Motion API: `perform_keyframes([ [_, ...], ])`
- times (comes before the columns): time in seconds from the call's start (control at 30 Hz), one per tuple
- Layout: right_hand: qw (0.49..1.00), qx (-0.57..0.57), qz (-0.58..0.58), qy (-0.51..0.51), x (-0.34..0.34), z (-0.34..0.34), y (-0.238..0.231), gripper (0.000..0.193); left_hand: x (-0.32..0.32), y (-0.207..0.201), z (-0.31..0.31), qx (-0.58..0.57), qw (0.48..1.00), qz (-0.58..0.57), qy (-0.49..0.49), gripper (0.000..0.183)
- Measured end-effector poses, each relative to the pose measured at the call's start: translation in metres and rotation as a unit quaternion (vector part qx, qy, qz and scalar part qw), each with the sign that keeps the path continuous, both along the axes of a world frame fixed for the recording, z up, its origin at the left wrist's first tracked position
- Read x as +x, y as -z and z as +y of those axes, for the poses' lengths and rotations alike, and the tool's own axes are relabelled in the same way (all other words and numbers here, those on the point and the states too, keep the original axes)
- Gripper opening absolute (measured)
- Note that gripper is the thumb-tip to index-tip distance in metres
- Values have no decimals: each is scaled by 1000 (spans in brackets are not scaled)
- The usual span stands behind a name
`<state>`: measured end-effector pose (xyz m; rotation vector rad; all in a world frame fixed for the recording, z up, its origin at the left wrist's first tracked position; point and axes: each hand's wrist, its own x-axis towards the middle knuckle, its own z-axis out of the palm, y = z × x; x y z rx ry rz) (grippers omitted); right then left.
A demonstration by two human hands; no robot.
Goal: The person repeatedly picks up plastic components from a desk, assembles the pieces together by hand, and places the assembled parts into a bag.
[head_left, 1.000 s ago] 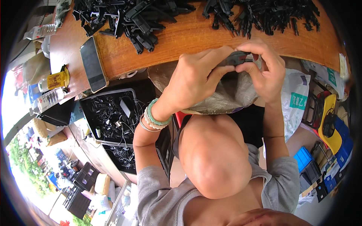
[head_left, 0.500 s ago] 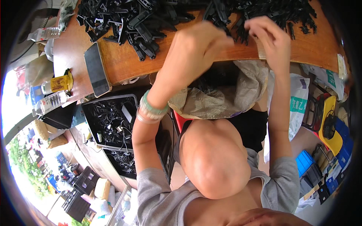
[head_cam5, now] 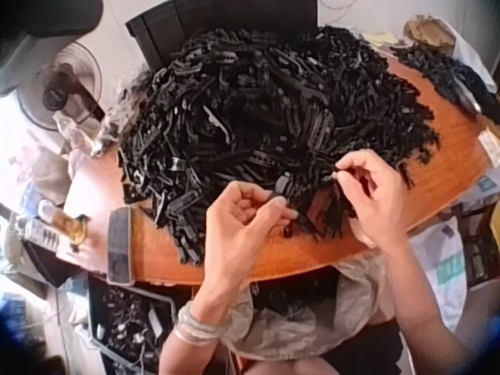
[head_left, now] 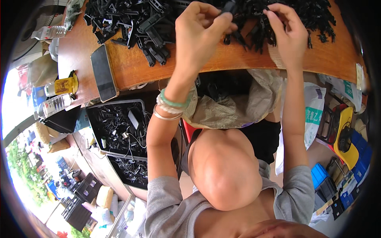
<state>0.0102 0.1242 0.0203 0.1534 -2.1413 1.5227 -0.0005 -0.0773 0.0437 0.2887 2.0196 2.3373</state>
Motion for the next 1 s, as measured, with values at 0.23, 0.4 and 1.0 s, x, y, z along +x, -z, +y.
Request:
perform_keyframes([
  [0.23,948,-114,-115,-274,51,-19,-14,13,27,7,-17,109,966,-171,159,20],
  [0.4,981,56,-50,-176,62,-25,-6,14,45,-2,-19,4,972,-162,168,27],
  [1.0,990,96,7,-101,87,-33,-1,33,68,-7,-22,-327,907,216,152,33],
])
